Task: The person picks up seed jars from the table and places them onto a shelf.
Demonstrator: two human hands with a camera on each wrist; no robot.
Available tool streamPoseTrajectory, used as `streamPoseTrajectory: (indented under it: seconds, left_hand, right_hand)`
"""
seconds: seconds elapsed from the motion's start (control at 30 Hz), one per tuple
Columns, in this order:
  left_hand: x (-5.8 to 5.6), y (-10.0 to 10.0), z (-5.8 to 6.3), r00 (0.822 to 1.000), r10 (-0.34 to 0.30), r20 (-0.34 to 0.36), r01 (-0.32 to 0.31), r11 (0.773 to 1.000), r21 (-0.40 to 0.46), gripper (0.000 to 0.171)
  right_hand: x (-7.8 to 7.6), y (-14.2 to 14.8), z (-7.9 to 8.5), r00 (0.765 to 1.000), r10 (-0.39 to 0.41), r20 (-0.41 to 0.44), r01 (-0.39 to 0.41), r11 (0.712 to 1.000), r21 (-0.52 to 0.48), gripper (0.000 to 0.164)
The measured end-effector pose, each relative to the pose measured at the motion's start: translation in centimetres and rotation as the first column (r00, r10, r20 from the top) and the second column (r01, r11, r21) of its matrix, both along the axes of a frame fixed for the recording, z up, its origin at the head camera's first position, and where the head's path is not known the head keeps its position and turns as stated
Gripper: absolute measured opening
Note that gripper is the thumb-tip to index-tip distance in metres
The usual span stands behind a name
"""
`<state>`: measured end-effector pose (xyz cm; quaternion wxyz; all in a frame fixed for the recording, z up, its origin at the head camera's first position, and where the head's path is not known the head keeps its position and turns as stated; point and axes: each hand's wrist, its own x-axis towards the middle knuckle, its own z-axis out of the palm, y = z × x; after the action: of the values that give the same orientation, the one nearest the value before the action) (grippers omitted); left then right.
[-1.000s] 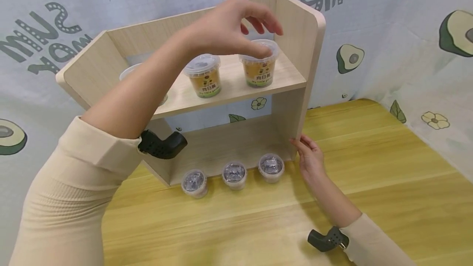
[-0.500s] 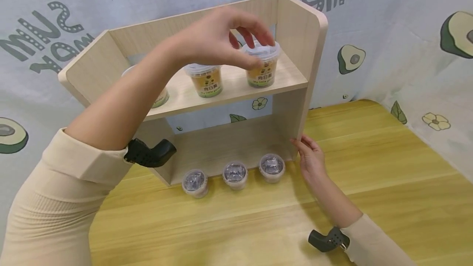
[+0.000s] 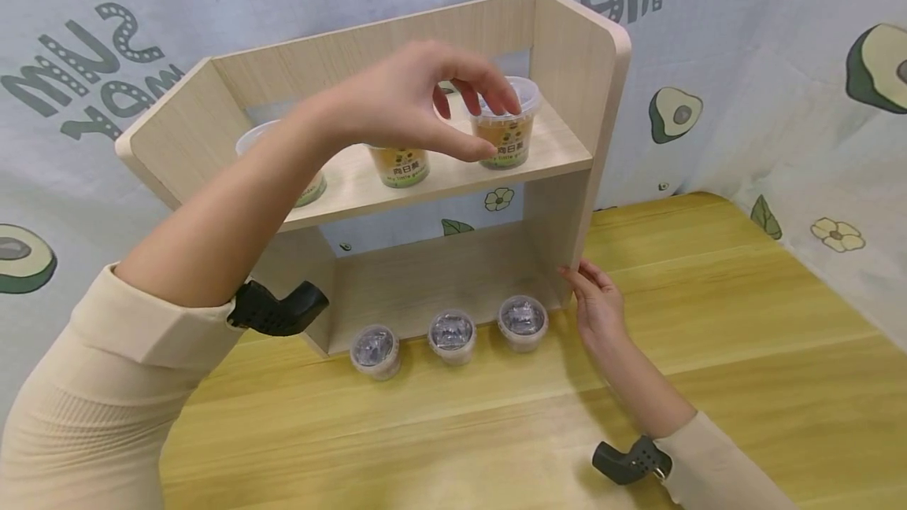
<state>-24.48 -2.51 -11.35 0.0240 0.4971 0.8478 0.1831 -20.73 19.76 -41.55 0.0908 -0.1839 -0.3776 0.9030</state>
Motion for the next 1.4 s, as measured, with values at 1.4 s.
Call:
streamPoseTrajectory:
  seconds: [1.4]
  left_hand:
    - [4.1, -1.4, -4.8, 0.978, -0.205, -0.031, 0.206, 0.976, 0.072, 0.033]
  right_hand:
    - [0.0, 0.1, 0.0, 1.000, 0.014, -0.022, -0.014, 1.000, 0.007, 0.025]
